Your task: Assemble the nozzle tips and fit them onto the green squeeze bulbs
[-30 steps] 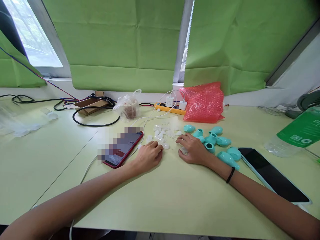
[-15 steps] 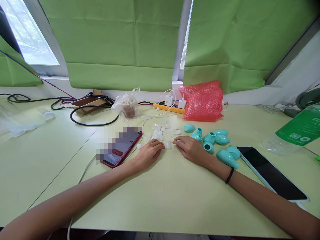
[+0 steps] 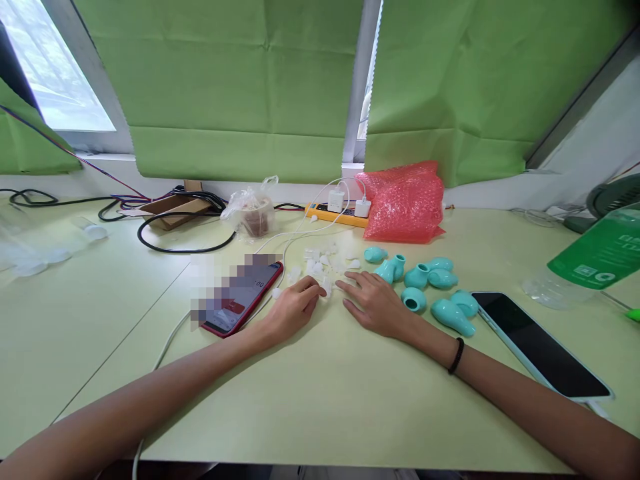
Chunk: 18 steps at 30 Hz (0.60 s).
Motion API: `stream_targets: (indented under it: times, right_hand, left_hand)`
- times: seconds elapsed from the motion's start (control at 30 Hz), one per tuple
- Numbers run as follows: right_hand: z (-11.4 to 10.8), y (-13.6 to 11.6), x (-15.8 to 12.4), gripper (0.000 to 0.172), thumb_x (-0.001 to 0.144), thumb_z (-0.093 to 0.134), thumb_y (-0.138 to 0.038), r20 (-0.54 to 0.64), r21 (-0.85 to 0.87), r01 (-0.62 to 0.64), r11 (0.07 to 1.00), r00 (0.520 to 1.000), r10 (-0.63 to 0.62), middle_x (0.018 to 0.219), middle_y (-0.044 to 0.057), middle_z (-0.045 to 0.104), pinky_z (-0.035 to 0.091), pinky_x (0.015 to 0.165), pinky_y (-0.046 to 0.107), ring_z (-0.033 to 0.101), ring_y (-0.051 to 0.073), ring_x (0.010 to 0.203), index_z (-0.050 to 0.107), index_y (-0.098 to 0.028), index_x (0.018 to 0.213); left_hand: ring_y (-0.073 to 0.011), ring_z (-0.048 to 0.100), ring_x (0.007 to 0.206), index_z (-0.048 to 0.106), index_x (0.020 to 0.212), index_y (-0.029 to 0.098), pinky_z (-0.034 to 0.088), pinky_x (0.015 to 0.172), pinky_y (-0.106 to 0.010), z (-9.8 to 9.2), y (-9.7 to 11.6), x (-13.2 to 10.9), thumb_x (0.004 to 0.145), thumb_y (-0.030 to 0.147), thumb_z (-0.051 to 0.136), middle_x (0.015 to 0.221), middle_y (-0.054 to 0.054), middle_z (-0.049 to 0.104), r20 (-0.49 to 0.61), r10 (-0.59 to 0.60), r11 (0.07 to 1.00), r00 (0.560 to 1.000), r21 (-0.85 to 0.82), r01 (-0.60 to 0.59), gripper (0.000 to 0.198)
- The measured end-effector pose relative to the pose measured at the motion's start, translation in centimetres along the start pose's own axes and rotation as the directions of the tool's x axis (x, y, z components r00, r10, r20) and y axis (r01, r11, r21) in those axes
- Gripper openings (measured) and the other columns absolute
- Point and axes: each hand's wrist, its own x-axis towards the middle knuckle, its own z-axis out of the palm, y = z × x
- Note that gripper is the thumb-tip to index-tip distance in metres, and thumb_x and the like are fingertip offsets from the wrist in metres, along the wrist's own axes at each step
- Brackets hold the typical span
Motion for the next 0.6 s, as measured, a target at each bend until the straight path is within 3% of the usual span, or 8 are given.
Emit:
stream_targets:
  times: [0.1, 0.2, 0.33, 0.47, 0.53, 0.6]
  right_hand:
    - [0.1, 0.1, 0.1, 0.035, 0.081, 0.04, -0.015, 0.039, -0.081, -0.072, 0.994, 0.996, 0.075, 0.091, 0.008, 0.054, 0.037, 0.071, 0.033, 0.049, 0.02, 0.083, 0.047, -0.023, 0.114]
    - [0.4, 0.4, 0.1, 0.042, 0.078, 0.039, -0.007, 0.036, -0.109, -0.075, 0.991, 0.996, 0.079, 0.089, 0.008, 0.055, 0.035, 0.071, 0.031, 0.048, 0.02, 0.082, 0.044, -0.021, 0.117]
    - [0.6, 0.7, 0.1, 0.031, 0.081, 0.039, -0.014, 0.005, -0.066, -0.044, 0.997, 0.999, 0.044, 0.091, 0.009, 0.057, 0.035, 0.075, 0.034, 0.047, 0.022, 0.089, 0.049, -0.015, 0.11]
    - [0.6, 0.7, 0.2, 0.023, 0.081, 0.042, -0.02, -0.042, 0.037, -0.057, 0.998, 0.997, 0.058, 0.1, 0.009, 0.056, 0.036, 0.078, 0.035, 0.047, 0.022, 0.093, 0.051, -0.014, 0.102]
    - [0.7, 0.7, 0.1, 0.019, 0.082, 0.04, -0.018, -0.049, 0.1, -0.039, 0.994, 0.998, 0.044, 0.097, 0.008, 0.058, 0.038, 0.078, 0.035, 0.049, 0.021, 0.09, 0.052, -0.014, 0.097]
    - [0.7, 0.6, 0.1, 0.018, 0.083, 0.039, -0.017, -0.071, 0.164, -0.017, 0.986, 0.997, 0.028, 0.092, 0.008, 0.058, 0.04, 0.077, 0.035, 0.05, 0.02, 0.087, 0.051, -0.014, 0.096]
  left_hand:
    - [-0.0136, 0.056, 0.076, 0.058, 0.086, 0.015, 0.045, 0.067, -0.024, -0.1, 0.1, 0.0, 0.08, 0.009, 0.037, 0.087, -0.007, 0.056, -0.045, 0.002, 0.999, 0.999, -0.038, -0.004, 0.022]
    - [-0.0136, 0.056, 0.076, 0.057, 0.087, 0.016, 0.045, 0.067, -0.025, -0.2, 0.3, 0.0, 0.079, 0.009, 0.038, 0.088, -0.007, 0.056, -0.042, 0.002, 0.997, 0.999, -0.082, -0.005, 0.022]
    - [-0.0139, 0.055, 0.076, 0.058, 0.081, 0.016, 0.045, 0.069, -0.026, -0.4, 1.1, 0.1, 0.076, 0.01, 0.042, 0.083, -0.006, 0.058, -0.066, -0.116, 0.965, 0.991, -0.242, 0.097, 0.017]
    - [-0.0138, 0.055, 0.071, 0.059, 0.075, 0.015, 0.048, 0.061, -0.024, -0.2, 1.8, 0.1, 0.071, 0.015, 0.05, 0.076, -0.003, 0.059, 0.044, -0.397, 0.759, 0.917, -0.546, 0.355, 0.01]
    - [-0.0138, 0.056, 0.069, 0.059, 0.072, 0.014, 0.048, 0.062, -0.025, 0.0, 1.8, 0.2, 0.068, 0.016, 0.053, 0.072, -0.003, 0.059, 0.094, -0.463, 0.665, 0.882, -0.621, 0.415, 0.007]
    - [-0.0135, 0.056, 0.067, 0.059, 0.069, 0.013, 0.047, 0.064, -0.026, 0.1, 1.5, 0.3, 0.066, 0.016, 0.055, 0.07, -0.003, 0.059, 0.105, -0.48, 0.633, 0.871, -0.646, 0.427, 0.006]
